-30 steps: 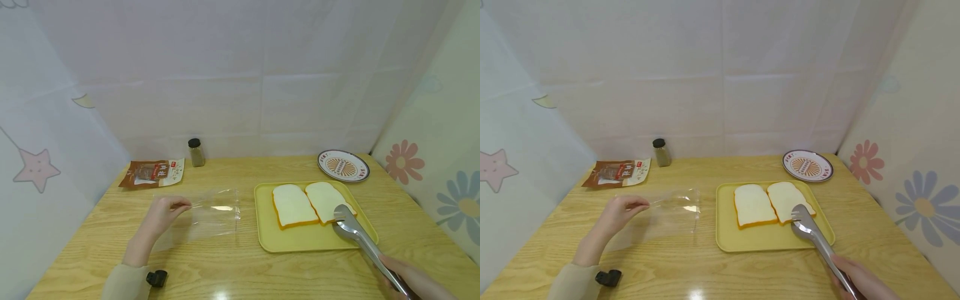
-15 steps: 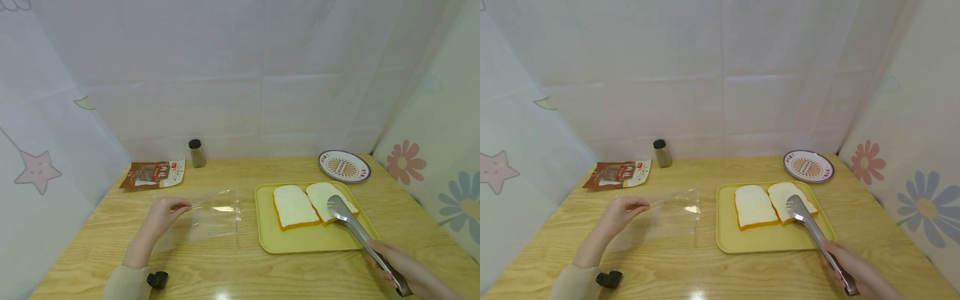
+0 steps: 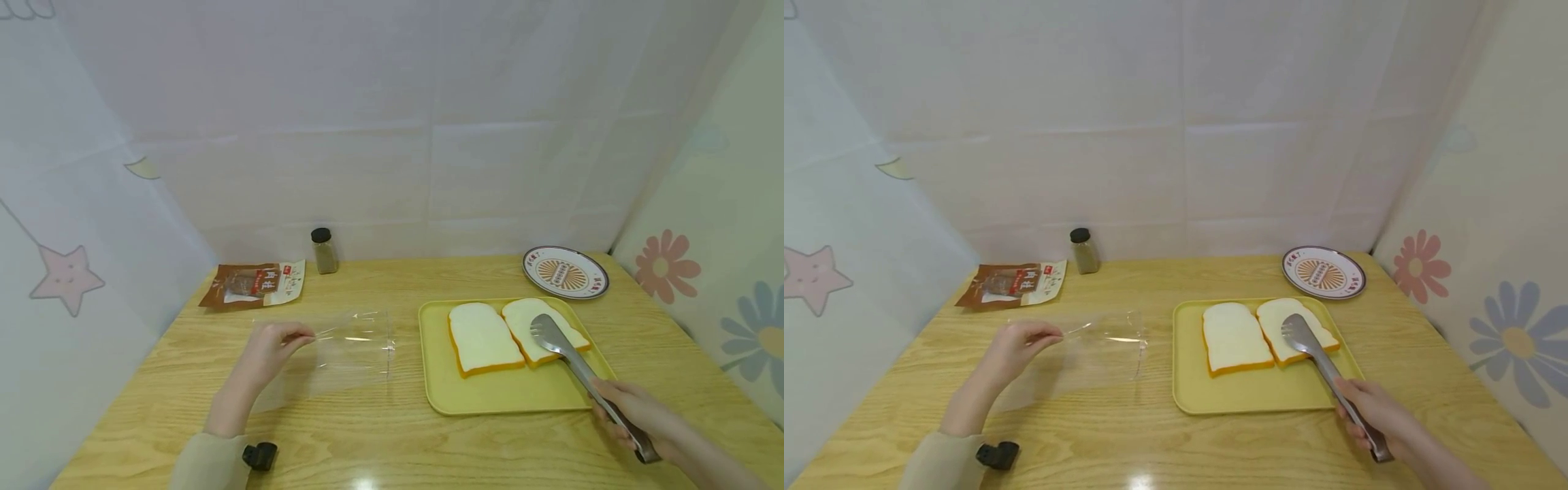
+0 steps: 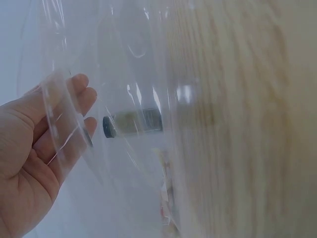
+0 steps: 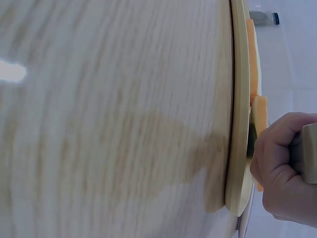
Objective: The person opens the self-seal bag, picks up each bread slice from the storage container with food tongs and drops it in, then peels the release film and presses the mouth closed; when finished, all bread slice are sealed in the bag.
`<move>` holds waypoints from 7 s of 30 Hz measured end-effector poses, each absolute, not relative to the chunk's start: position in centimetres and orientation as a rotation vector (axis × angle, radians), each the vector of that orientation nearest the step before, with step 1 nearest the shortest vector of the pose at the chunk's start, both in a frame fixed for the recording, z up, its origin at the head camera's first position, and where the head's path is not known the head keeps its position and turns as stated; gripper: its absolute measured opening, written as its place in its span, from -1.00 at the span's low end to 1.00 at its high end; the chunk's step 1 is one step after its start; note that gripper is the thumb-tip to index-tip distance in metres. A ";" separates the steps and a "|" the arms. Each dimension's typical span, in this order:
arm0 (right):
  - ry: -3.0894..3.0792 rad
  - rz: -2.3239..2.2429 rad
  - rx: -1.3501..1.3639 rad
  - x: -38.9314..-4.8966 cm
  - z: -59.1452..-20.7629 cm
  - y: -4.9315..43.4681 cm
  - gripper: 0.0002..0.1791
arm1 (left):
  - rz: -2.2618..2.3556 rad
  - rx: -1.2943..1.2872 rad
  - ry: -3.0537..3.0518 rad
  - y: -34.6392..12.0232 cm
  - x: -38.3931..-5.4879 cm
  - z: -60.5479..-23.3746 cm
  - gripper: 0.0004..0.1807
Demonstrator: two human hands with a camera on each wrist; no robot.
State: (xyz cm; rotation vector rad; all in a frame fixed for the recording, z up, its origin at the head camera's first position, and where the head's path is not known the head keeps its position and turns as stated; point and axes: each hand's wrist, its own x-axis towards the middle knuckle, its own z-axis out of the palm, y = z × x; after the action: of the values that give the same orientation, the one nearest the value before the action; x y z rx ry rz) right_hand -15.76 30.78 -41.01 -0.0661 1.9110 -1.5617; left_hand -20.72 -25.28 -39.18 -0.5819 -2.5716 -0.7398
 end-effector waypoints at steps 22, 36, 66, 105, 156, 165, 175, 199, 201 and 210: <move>2.176 -1.451 0.024 -16.5 -40.1 31.4 -0.61 | -0.757 -0.623 -2.527 -25.1 -20.7 -39.3 -0.91; 2.247 -1.409 0.023 -16.2 -38.1 33.2 -0.56 | -0.736 -0.618 -2.530 -25.2 -21.0 -39.5 -0.91; 1.972 -1.259 -0.562 -21.4 -35.6 20.4 -0.53 | -0.777 -0.607 -2.540 -24.8 -20.8 -39.3 -0.92; 1.923 -1.141 -0.494 -25.2 -36.8 10.6 -0.59 | -0.918 -0.562 -2.585 -24.6 -20.9 -39.5 -0.91; 1.965 -1.063 -0.558 -26.4 -37.2 2.3 -0.60 | -0.853 -0.632 -2.536 -24.4 -20.8 -39.5 -0.90; 1.958 -1.035 -0.565 -26.7 -36.9 1.9 -0.56 | -0.884 -0.595 -2.576 -24.5 -20.7 -39.5 -0.91; 1.995 -0.944 -0.550 -26.5 -35.2 1.7 -0.52 | -0.855 -0.606 -2.581 -24.7 -20.8 -39.5 -0.91; 1.928 -0.896 -0.527 -27.6 -34.2 4.2 -0.57 | -0.818 -0.593 -2.488 -25.2 -20.5 -39.1 -0.90; 1.936 -0.902 -0.512 -27.6 -34.3 4.5 -0.58 | -0.827 -0.590 -2.496 -25.2 -20.4 -39.0 -0.91; 1.965 -0.929 -0.452 -27.9 -34.8 6.8 -0.47 | -0.814 -0.559 -2.531 -25.2 -20.4 -38.7 -0.90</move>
State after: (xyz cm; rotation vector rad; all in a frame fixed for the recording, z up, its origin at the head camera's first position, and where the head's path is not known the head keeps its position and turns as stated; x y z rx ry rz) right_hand -27.88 6.79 -34.82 -0.4518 1.9650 -0.9288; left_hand -20.35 -25.19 -38.71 -0.5591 -2.5310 -0.8144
